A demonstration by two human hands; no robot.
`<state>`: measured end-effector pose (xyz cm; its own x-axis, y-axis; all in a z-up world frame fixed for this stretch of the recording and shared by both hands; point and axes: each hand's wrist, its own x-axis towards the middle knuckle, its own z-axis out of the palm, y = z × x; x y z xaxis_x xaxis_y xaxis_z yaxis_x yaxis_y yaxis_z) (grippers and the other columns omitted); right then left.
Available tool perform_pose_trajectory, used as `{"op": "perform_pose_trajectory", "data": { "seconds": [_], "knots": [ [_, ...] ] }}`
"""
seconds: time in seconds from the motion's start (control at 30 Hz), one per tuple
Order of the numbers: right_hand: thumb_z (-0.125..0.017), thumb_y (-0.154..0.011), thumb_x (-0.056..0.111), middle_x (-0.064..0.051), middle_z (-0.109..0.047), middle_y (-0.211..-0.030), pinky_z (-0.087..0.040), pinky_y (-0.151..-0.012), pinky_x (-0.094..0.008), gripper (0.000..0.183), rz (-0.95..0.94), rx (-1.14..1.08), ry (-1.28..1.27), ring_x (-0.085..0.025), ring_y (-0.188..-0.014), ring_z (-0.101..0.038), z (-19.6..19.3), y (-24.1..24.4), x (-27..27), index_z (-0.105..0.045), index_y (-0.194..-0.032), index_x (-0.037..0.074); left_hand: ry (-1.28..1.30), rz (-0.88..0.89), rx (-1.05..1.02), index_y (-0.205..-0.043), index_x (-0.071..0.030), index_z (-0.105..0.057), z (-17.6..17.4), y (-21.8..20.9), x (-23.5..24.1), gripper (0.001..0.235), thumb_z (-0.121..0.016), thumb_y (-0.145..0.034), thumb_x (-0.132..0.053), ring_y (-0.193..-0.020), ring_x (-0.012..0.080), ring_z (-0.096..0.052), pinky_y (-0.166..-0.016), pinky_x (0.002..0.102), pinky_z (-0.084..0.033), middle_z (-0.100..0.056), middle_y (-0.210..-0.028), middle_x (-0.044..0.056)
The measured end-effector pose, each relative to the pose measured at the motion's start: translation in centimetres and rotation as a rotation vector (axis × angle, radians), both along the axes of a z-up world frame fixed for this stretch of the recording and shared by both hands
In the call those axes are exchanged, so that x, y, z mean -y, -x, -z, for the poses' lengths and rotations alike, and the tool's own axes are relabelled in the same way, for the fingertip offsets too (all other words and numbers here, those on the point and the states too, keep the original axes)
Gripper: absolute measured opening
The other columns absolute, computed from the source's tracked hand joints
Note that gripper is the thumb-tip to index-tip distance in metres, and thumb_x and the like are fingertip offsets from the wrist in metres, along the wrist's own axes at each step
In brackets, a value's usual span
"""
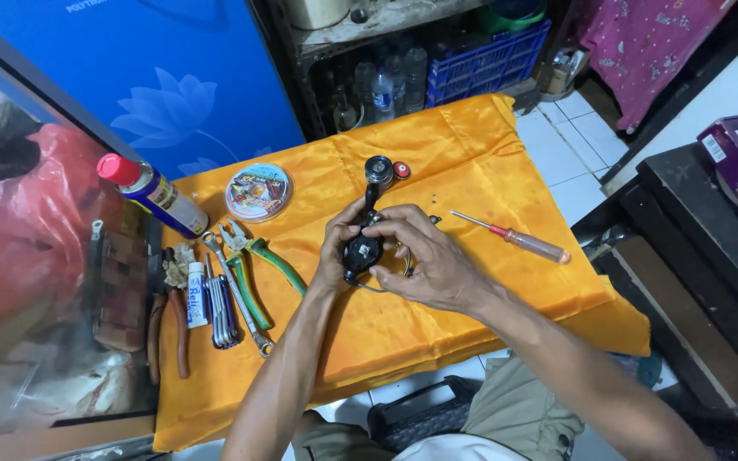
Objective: The person disassembles a fishing reel on a table covered with an orange cloth. They use a screwdriver to remove screws and take apart the reel's components, placing the small parts on the table.
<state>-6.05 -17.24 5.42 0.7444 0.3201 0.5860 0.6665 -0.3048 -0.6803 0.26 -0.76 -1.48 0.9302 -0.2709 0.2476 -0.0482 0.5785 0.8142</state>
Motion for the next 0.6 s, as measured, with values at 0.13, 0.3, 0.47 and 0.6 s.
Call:
{"op": "perform_pose_trajectory", "data": {
  "seconds": [0.13, 0.3, 0.47, 0.6],
  "knots": [
    [-0.077, -0.081, 0.009, -0.012, -0.058, -0.130, -0.064, -0.070, -0.034, 0.051, -0.023, -0.083, -0.124, -0.023, -0.088, -0.072, 0.8, 0.5, -0.5, -0.066, -0.131, 0.014, -0.008, -0.020, 0.005, -0.143, 0.006, -0.053, 3.6, -2.3, -1.1, 0.075, -0.053, -0.074, -0.022, -0.091, 0.0218, -0.064, -0.076, 0.031, -0.059, -0.064, -0.106, 0.017],
    [-0.068, -0.080, -0.001, -0.014, -0.053, -0.132, -0.062, -0.063, -0.030, 0.055, -0.066, -0.172, -0.224, -0.019, -0.076, -0.070, 1.8, 0.6, -0.9, -0.066, -0.134, 0.011, 0.040, -0.048, -0.072, -0.140, 0.005, -0.058, 2.0, -1.6, -0.3, 0.069, -0.051, -0.076, -0.022, -0.090, 0.0201, -0.066, -0.079, 0.028, -0.059, -0.068, -0.110, 0.019],
    [-0.065, -0.079, -0.007, -0.015, -0.052, -0.133, -0.063, -0.061, -0.029, 0.057, -0.120, -0.203, -0.299, -0.017, -0.076, -0.069, 1.9, 0.3, -1.1, -0.066, -0.135, 0.007, 0.095, -0.078, -0.134, -0.136, 0.005, -0.061, 2.1, -1.8, -0.5, 0.062, -0.048, -0.081, -0.019, -0.083, 0.0189, -0.065, -0.075, 0.027, -0.058, -0.068, -0.105, 0.017],
    [-0.064, -0.077, -0.009, -0.015, -0.054, -0.132, -0.062, -0.061, -0.025, 0.055, -0.108, -0.275, -0.412, -0.014, -0.080, -0.067, 2.3, 0.0, -1.7, -0.069, -0.130, 0.003, 0.042, -0.107, -0.060, -0.134, 0.006, -0.062, -1.2, -0.5, -0.2, 0.058, -0.054, -0.081, -0.016, -0.080, 0.0164, -0.064, -0.071, 0.025, -0.056, -0.065, -0.091, 0.014]
  ]
}}
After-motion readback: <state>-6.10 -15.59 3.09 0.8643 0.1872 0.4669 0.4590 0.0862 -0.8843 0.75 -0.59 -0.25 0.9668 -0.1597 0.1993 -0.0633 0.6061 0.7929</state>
